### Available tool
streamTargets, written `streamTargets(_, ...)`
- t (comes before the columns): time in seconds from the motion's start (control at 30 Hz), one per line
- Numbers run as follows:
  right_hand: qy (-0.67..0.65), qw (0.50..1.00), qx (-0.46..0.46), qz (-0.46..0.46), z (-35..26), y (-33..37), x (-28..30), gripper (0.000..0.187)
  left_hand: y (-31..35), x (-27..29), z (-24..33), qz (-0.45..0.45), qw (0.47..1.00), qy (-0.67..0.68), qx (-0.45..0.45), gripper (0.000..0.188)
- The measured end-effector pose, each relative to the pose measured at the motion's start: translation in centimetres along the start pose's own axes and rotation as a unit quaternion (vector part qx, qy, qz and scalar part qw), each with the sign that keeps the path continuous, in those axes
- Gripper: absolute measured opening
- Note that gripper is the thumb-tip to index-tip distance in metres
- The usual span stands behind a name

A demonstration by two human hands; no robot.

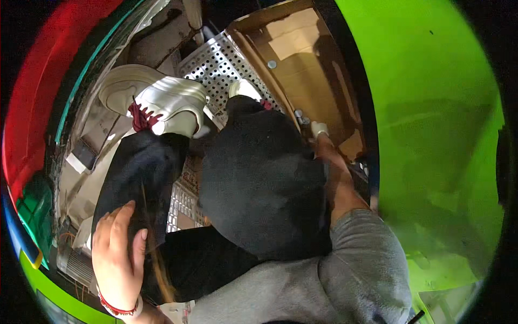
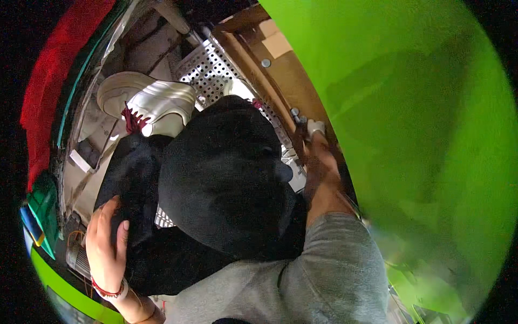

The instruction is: The person fits plastic components together by hand, places them into a basket, loads and unloads pieces from an injection molding machine, and taps the mold using a mallet.

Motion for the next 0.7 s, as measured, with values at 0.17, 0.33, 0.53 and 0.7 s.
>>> streamTargets(0.17, -0.171, 0.945, -0.253, -0.118, -19.0, 3.6, -2.1, 0.059, -1.8, -0.3, 1.0, -0.025, 1.0, -0.005, 0.013, 0.037)
streamTargets(0.33, -0.119, 0.923, -0.344, -0.127, -24.0, 3.3, 0.4, 0.071, -1.9, -0.6, 0.4, -0.022, 1.0, 0.0, 0.014, 0.038)
streamTargets(0.53, -0.164, 0.966, -0.164, -0.114, -29.4, 3.9, 2.5, 0.053, -1.8, -0.3, 0.2, -0.022, 0.999, -0.02, 0.034, 0.038)
streamTargets(0.7, -0.143, 0.977, -0.144, -0.062, -31.3, 4.1, 4.5, 0.044, -1.9, -0.4, 0.4, -0.011, 0.999, -0.021, 0.024, 0.038)
Point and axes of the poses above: each hand's wrist, its own y-axis away from the middle knuckle, its own x-axis out of the back of the hand, z = x × y, the point moved 6 cm from there along -y, towards the middle knuckle, and after that the axes turned 14 degrees about -x, right-handed, at the moved point
